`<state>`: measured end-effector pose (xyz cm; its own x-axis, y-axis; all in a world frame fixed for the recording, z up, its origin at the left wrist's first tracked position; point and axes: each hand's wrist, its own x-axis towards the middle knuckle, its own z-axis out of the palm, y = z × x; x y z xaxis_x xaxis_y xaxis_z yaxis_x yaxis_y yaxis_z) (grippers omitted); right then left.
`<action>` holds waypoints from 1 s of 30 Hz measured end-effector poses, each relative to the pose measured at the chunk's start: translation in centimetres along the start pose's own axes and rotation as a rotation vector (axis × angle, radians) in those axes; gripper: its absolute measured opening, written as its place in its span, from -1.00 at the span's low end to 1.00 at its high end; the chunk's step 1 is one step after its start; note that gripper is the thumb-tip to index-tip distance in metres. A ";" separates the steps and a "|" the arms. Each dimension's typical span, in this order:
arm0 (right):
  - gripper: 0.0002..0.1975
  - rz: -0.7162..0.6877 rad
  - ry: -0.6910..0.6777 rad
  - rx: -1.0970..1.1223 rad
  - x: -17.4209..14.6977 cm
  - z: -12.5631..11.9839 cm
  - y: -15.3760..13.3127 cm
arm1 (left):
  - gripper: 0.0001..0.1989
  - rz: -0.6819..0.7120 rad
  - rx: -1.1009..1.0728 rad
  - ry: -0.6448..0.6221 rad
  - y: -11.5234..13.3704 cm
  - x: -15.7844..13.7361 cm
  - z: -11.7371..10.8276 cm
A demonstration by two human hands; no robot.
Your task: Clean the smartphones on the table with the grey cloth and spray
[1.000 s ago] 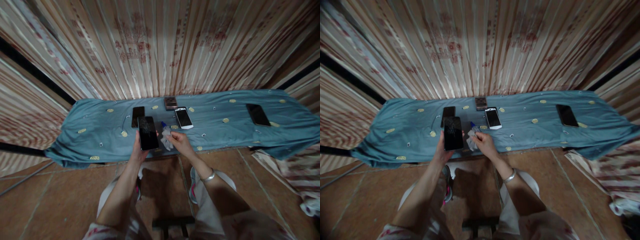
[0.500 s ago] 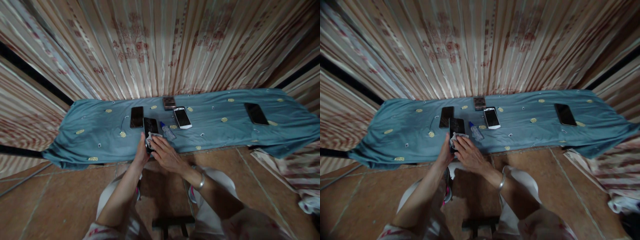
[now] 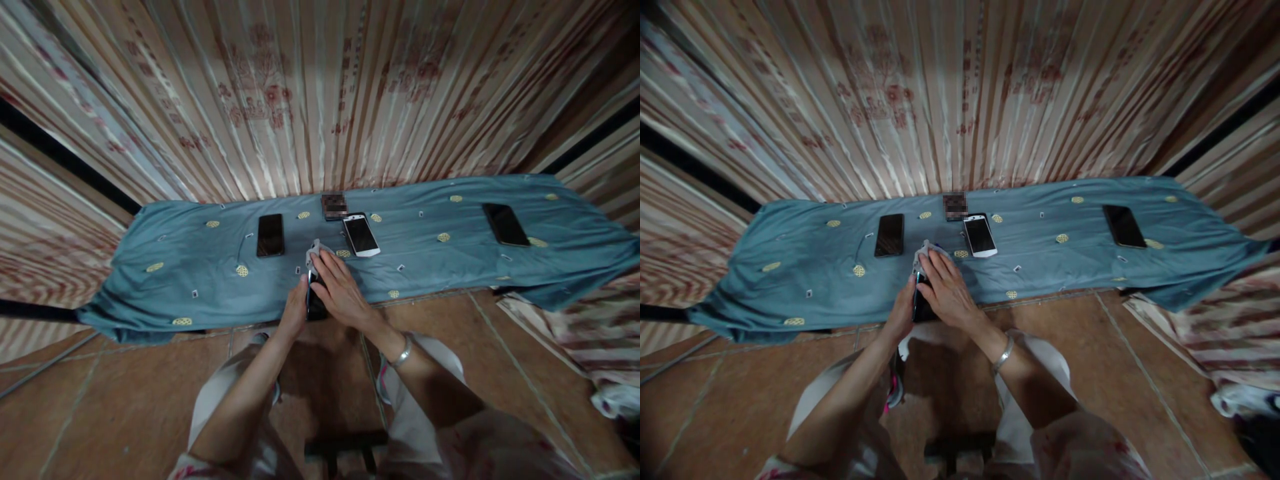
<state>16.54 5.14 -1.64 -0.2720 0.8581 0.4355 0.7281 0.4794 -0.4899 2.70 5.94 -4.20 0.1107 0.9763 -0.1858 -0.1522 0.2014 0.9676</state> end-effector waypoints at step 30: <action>-0.51 -0.006 0.046 -0.148 -3.2 -2.1 0.9 | -0.56 -0.262 -0.468 0.093 2.1 3.4 5.7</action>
<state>19.39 2.44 -1.94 -0.2498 0.8443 0.4741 0.8123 0.4493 -0.3719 8.37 9.20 -1.78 0.1193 0.8874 -0.4452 -0.5545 0.4315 0.7116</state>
